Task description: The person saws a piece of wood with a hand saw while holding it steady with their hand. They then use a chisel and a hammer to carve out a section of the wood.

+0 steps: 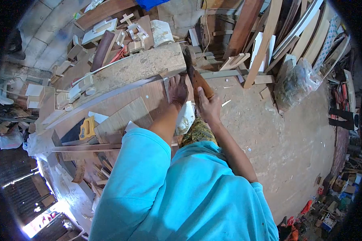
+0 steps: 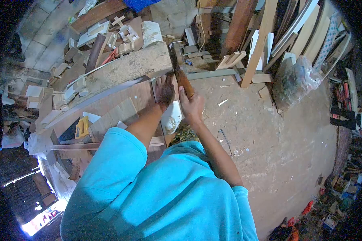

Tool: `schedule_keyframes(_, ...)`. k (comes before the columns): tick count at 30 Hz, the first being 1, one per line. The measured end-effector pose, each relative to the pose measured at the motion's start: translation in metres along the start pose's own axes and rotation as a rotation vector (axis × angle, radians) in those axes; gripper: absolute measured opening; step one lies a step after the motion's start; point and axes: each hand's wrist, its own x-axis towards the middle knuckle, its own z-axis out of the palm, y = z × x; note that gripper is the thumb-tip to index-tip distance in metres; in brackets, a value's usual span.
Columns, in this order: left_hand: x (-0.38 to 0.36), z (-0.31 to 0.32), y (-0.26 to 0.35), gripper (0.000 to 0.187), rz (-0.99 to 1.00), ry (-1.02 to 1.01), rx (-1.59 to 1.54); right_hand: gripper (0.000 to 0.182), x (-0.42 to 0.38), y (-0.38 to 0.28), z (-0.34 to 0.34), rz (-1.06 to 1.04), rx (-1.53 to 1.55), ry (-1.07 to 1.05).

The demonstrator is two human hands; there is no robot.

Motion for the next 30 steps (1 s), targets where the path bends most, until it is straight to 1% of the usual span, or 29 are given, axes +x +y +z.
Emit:
schedule_keyframes(1,0.001,0.001,0.0,0.042,-0.006,-0.001,-0.017,0.034,-0.001,-0.002,0.001,-0.011,-0.157,0.037)
schedule_keyframes(2,0.0,0.003,0.0,0.042,-0.013,-0.006,-0.035,0.034,-0.004,-0.003,0.001,-0.007,-0.158,0.036)
schedule_keyframes(4,-0.001,0.005,-0.001,0.043,-0.008,-0.035,-0.021,0.034,-0.006,-0.005,0.0,-0.161,-0.12,0.055)
schedule_keyframes(5,-0.001,0.005,-0.002,0.043,-0.002,-0.06,-0.005,0.034,-0.007,-0.003,-0.001,-0.16,-0.123,0.056)
schedule_keyframes(7,-0.003,0.006,-0.001,0.042,-0.007,-0.05,-0.004,0.034,-0.01,0.006,-0.002,-0.079,-0.1,-0.036)
schedule_keyframes(8,-0.002,0.006,-0.001,0.042,-0.011,-0.035,0.0,0.034,-0.009,0.01,-0.001,-0.083,-0.102,-0.03)
schedule_keyframes(10,-0.003,0.008,-0.002,0.041,0.003,-0.022,0.004,0.035,-0.009,0.01,0.0,-0.08,0.015,0.051)
schedule_keyframes(11,-0.003,0.009,-0.002,0.041,0.01,-0.012,0.011,0.035,-0.007,0.011,-0.001,-0.083,0.019,0.061)
schedule_keyframes(13,-0.004,0.001,-0.001,0.041,0.018,-0.009,-0.006,0.038,-0.005,-0.005,-0.006,-0.061,-0.062,-0.029)
schedule_keyframes(14,-0.003,-0.002,0.0,0.041,0.019,-0.006,-0.023,0.038,-0.002,-0.009,-0.006,-0.056,-0.055,-0.016)
schedule_keyframes(17,-0.004,0.014,-0.008,0.046,0.054,-0.021,0.055,0.037,0.011,-0.02,-0.007,-0.09,-0.052,-0.013)
schedule_keyframes(19,-0.002,0.011,-0.008,0.047,0.061,-0.02,0.073,0.034,0.018,-0.023,-0.012,-0.085,-0.142,-0.107)
schedule_keyframes(20,-0.003,0.01,-0.008,0.047,0.075,-0.032,0.085,0.034,0.022,-0.02,-0.014,-0.086,-0.145,-0.106)
schedule_keyframes(22,-0.003,0.0,-0.004,0.047,0.083,-0.042,0.099,0.033,0.026,-0.016,-0.016,0.016,0.008,-0.153)
schedule_keyframes(23,-0.002,-0.004,-0.002,0.046,0.085,-0.04,0.12,0.033,0.026,-0.013,-0.014,0.014,0.007,-0.158)
schedule_keyframes(25,-0.005,-0.004,-0.001,0.046,0.08,-0.044,0.143,0.033,0.019,-0.016,-0.014,-0.119,-0.11,-0.135)
schedule_keyframes(27,-0.005,-0.003,-0.002,0.045,0.06,-0.001,0.112,0.032,0.013,-0.016,-0.007,-0.153,-0.156,-0.114)
schedule_keyframes(28,-0.006,0.011,-0.009,0.045,0.058,-0.005,0.112,0.031,0.011,-0.016,-0.005,-0.191,-0.201,-0.088)
schedule_keyframes(30,-0.005,0.038,-0.026,0.045,0.109,-0.023,0.096,0.032,0.008,-0.013,-0.008,-0.197,-0.147,-0.079)
